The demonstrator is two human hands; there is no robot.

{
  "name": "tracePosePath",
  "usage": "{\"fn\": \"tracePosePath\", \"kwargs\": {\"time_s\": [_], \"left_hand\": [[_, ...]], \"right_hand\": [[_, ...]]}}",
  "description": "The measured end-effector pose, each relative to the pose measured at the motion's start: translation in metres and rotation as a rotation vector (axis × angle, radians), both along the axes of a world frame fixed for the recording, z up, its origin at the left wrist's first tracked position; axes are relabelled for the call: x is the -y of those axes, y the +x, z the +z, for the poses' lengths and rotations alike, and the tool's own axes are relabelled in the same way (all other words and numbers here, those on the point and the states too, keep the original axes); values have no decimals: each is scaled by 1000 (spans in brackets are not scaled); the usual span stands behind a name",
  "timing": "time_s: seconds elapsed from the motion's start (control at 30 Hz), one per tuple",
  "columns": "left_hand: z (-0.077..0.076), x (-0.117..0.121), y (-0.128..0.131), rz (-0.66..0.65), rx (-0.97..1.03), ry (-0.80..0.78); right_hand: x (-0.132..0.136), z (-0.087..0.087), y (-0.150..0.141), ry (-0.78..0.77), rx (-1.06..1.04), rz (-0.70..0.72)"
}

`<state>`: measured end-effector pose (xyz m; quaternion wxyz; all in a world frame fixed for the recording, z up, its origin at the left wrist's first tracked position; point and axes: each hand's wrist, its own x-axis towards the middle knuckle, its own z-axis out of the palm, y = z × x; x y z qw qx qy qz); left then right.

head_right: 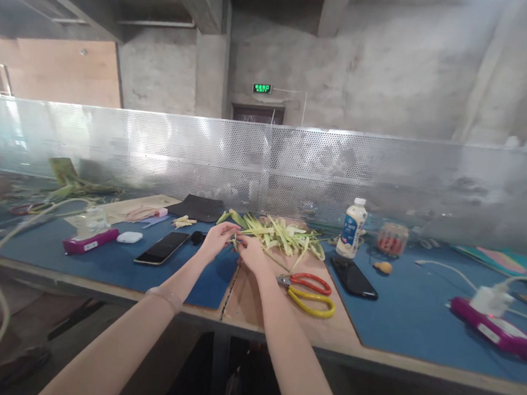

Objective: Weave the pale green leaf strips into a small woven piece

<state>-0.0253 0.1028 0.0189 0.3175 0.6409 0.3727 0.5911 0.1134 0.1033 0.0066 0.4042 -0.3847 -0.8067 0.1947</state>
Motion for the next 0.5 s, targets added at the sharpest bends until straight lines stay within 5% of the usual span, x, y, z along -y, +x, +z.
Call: {"fn": "tracePosePath", "kwargs": {"time_s": [0.17,0.33,0.5], "left_hand": [[0,0,0,2,6,17],[-4,-2,3,137,-103,84],[-5,1,6,126,-117,78]], "right_hand": [[1,2,1,-7,-40,-44],[-1,5,6,102,-26,-257],[0,6,9,159,-7,-456]]}}
